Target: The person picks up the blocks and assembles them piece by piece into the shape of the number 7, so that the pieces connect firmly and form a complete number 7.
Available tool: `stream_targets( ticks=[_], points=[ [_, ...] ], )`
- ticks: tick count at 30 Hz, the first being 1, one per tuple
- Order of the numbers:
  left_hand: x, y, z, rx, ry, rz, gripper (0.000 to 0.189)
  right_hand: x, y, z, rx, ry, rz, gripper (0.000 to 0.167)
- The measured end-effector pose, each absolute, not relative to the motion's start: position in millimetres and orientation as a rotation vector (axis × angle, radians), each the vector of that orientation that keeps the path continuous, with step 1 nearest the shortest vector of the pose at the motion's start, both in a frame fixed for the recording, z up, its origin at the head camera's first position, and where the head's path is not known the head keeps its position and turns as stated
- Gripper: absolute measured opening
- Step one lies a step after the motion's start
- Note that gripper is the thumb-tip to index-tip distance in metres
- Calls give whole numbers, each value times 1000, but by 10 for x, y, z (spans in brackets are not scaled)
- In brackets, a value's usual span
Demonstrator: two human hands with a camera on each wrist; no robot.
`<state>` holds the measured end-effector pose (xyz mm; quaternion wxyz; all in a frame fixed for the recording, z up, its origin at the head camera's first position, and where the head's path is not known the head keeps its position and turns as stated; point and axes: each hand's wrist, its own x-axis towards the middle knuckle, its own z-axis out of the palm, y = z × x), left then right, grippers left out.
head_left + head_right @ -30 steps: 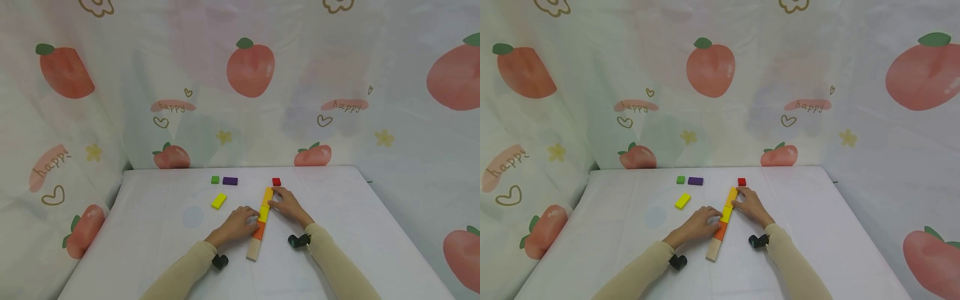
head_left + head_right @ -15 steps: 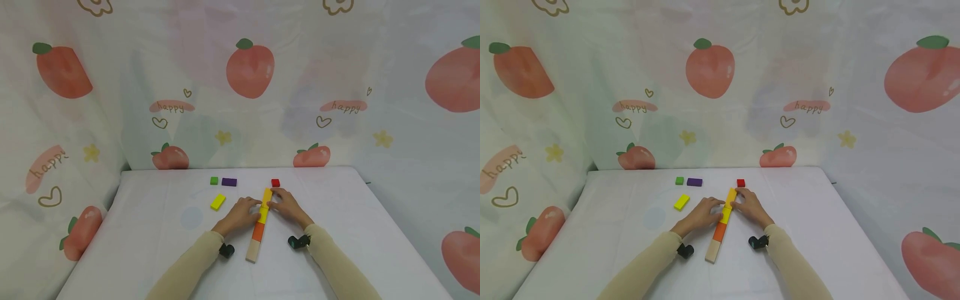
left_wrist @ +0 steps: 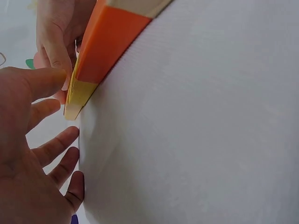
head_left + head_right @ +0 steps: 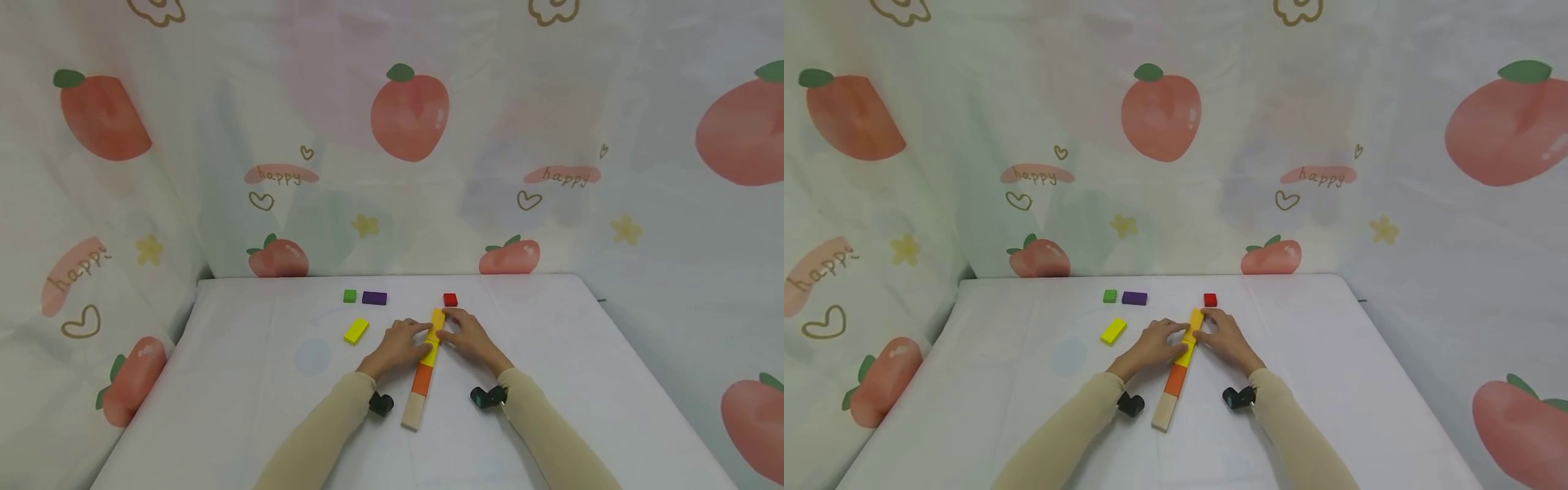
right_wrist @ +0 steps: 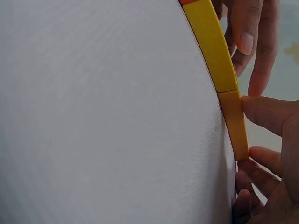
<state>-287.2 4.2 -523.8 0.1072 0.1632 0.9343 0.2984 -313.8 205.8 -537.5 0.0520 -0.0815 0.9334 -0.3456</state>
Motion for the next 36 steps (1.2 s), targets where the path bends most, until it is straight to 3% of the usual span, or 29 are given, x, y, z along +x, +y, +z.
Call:
stream_targets(
  ticks=[26, 36],
  points=[
    [-2893, 42, -5270, 528, 2817, 793, 46, -3099, 2111, -5176, -147, 2749, -1102, 56],
    [-2883, 60, -5301, 518, 2815, 791, 46, -3078, 2221, -4963, -279, 2875, -1117, 50]
  ],
)
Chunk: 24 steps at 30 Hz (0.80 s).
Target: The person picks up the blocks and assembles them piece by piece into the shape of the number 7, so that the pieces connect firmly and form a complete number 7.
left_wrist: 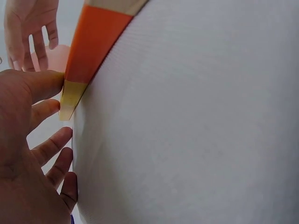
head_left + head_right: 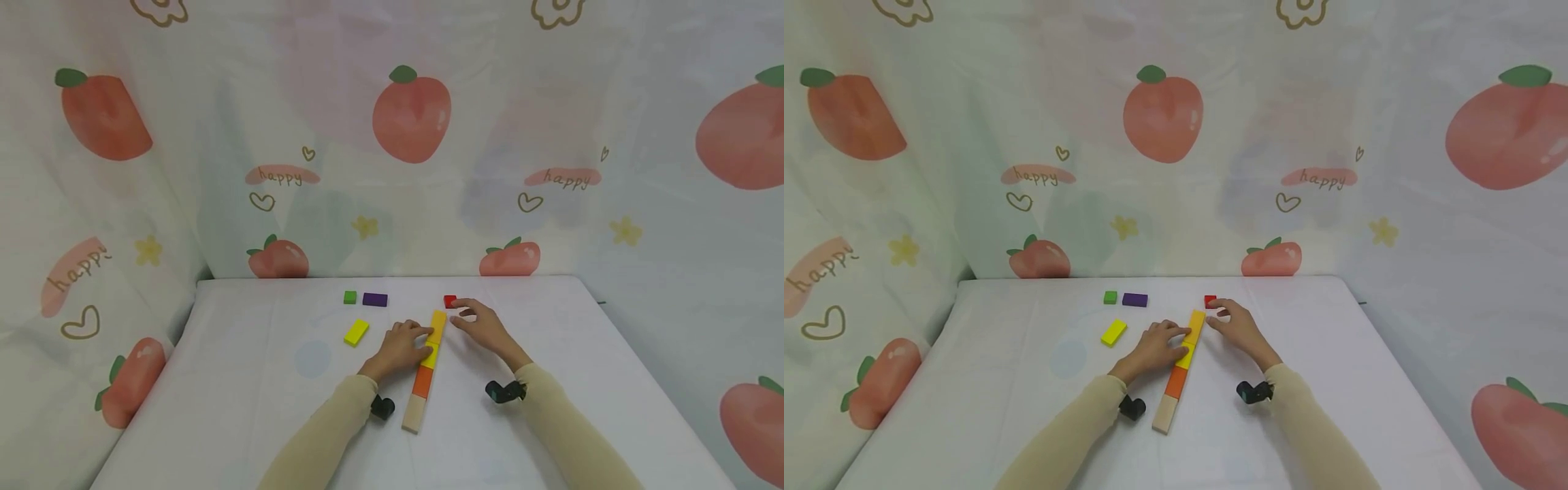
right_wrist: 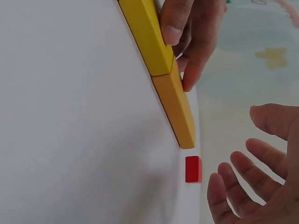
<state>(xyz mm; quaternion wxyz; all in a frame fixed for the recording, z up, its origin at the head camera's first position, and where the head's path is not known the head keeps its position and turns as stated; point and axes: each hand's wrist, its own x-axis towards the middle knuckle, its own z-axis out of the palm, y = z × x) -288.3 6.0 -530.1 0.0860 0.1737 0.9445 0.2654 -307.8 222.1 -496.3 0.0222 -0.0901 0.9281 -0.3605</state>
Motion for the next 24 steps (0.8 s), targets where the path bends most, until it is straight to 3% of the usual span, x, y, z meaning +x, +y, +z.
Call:
stream_targets(
  ticks=[12, 24],
  points=[
    [-2872, 80, -5310, 488, 2811, 795, 46, -3246, 2348, -4805, -274, 2970, -1161, 43],
    [-2890, 66, -5315, 485, 2823, 781, 46, -3487, 2375, -4886, -248, 2957, -1128, 45]
  ],
)
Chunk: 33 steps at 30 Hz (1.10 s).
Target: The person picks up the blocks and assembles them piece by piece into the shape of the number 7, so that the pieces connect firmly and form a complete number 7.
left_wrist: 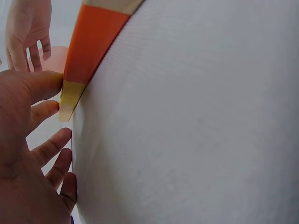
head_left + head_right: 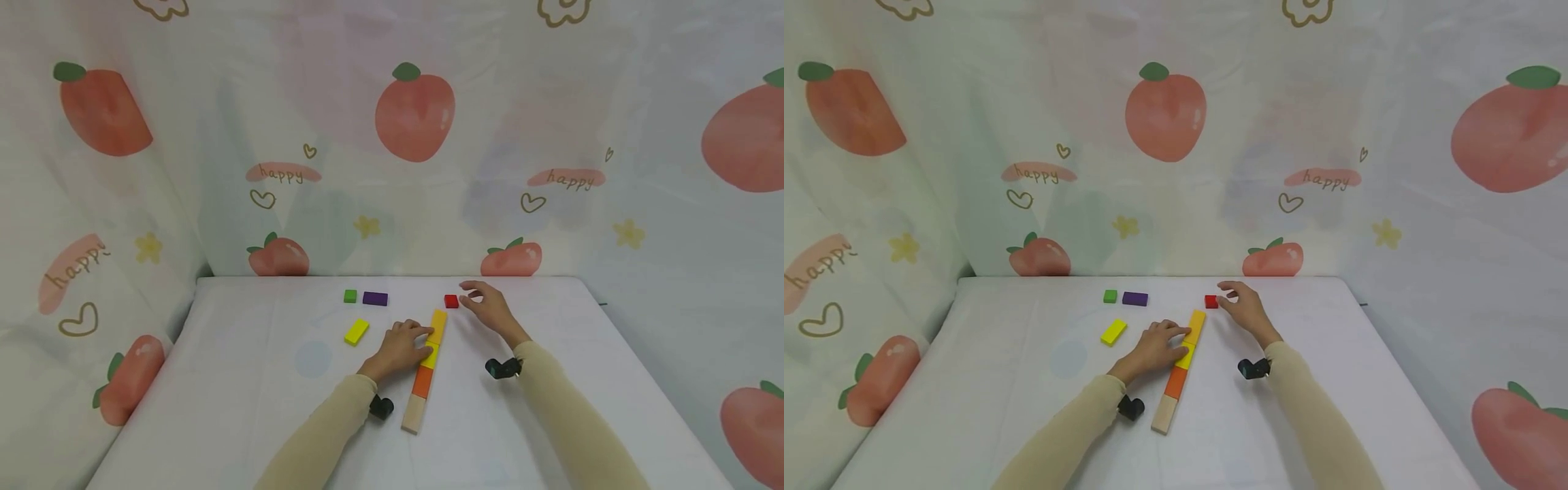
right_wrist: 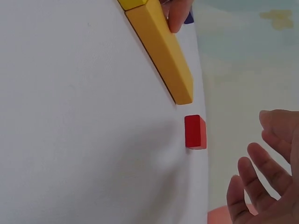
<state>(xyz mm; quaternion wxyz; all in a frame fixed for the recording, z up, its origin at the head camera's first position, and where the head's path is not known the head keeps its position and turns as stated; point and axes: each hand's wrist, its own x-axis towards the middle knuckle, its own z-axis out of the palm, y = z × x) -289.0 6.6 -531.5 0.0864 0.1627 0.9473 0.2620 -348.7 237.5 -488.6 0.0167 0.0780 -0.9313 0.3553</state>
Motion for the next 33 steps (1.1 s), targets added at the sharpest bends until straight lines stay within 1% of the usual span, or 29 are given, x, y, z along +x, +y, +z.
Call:
stream_targets(
  ticks=[11, 16, 33],
  points=[
    [-2890, 49, -5305, 490, 2815, 788, 46, -3632, 2340, -5034, 129, -2981, 1146, 47],
    [-2881, 51, -5306, 485, 2803, 798, 46, -3669, 2338, -5125, 76, -3014, 1236, 49],
    [-2887, 53, -5303, 491, 2823, 787, 46, -3732, 2301, -5228, 52, -3049, 1282, 48]
  ],
)
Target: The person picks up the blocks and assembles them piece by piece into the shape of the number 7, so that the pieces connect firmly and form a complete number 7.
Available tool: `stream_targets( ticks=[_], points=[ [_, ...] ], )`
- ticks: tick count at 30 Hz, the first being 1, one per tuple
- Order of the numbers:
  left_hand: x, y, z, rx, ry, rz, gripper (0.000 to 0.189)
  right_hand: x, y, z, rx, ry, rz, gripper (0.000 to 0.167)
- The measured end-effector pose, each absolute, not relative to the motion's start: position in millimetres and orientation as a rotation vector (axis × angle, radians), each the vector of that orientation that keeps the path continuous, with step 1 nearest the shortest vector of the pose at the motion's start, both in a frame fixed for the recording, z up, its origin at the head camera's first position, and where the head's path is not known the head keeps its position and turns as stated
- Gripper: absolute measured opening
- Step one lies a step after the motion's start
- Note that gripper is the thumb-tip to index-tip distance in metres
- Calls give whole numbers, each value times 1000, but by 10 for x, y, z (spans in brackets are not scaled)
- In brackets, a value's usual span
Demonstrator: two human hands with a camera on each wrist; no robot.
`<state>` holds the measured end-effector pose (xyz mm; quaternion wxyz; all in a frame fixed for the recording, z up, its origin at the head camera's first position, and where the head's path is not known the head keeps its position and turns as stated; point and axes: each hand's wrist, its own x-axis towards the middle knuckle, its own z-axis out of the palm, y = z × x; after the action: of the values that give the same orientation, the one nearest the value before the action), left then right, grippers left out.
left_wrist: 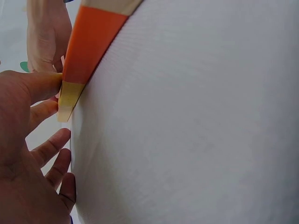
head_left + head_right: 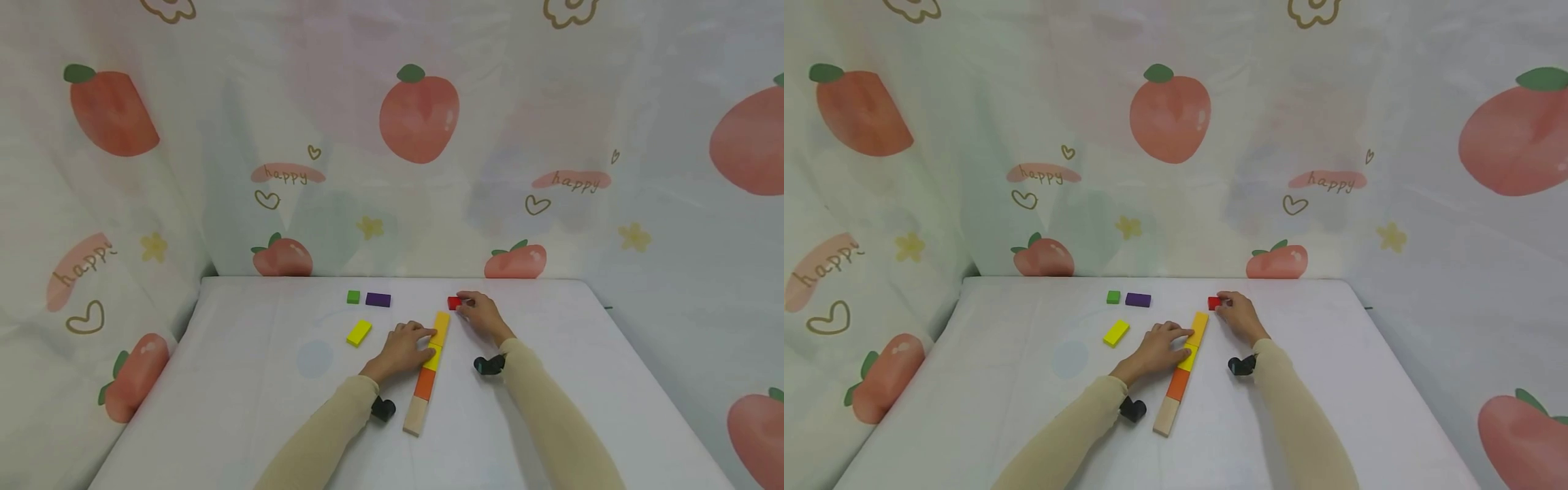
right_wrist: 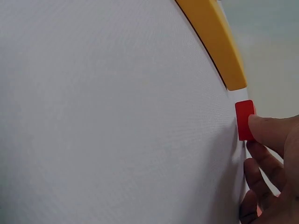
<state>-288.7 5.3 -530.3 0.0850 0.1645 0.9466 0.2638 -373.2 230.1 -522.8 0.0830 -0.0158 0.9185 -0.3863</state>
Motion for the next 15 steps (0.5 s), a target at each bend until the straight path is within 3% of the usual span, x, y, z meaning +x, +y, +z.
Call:
stream_targets(
  ticks=[15],
  points=[
    [-2884, 55, -5305, 495, 2830, 780, 46, -3730, 2311, -5273, -69, 2805, -1120, 43]
  ],
)
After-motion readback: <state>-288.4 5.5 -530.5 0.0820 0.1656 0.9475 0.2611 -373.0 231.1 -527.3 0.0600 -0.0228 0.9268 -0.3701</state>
